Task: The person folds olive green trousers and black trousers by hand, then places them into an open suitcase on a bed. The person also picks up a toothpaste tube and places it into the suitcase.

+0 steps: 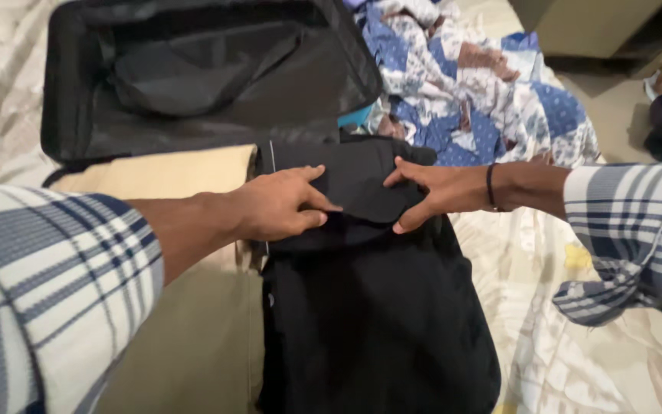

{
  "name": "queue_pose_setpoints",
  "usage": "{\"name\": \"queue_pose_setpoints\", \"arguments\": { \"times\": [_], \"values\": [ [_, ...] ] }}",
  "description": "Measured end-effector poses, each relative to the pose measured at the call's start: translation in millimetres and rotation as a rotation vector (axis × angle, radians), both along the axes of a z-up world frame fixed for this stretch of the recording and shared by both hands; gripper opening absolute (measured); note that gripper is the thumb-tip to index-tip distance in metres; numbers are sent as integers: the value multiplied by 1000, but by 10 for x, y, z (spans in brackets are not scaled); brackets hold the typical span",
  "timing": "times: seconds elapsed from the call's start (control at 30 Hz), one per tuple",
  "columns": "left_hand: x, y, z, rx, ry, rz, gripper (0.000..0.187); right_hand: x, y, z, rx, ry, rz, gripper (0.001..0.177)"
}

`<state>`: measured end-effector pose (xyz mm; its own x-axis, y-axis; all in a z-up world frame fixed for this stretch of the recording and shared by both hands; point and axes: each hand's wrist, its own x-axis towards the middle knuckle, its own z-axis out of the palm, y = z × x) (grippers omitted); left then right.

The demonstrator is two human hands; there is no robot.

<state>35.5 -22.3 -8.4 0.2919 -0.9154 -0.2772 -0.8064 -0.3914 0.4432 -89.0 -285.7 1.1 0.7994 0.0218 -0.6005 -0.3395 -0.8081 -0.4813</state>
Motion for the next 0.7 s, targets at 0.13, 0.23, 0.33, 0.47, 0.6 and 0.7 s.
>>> {"name": "queue_pose_setpoints", "arguments": {
  "times": [0.13, 0.23, 0.33, 0.47, 0.6, 0.7],
  "values": [
    [229, -7, 112, 51, 169, 186, 58, 38, -16, 211, 244, 6, -276, 111],
    [171, 18, 155, 5, 214, 188, 55, 19, 25, 126, 288, -47, -411, 126],
    [-2, 44, 238, 70, -127, 24, 60, 17, 15, -4, -75, -100, -128, 133],
    [-227, 47, 291, 145, -223, 88, 91, 78, 23, -231, -92, -36, -72, 149],
    [-266, 34, 299, 144, -203, 106, 107, 170, 32, -352, -23, 49, -158, 159],
    [-303, 49, 263, 162, -238, 87, 109, 250, 74, -371, -59, 73, -124, 162]
  ]
}}
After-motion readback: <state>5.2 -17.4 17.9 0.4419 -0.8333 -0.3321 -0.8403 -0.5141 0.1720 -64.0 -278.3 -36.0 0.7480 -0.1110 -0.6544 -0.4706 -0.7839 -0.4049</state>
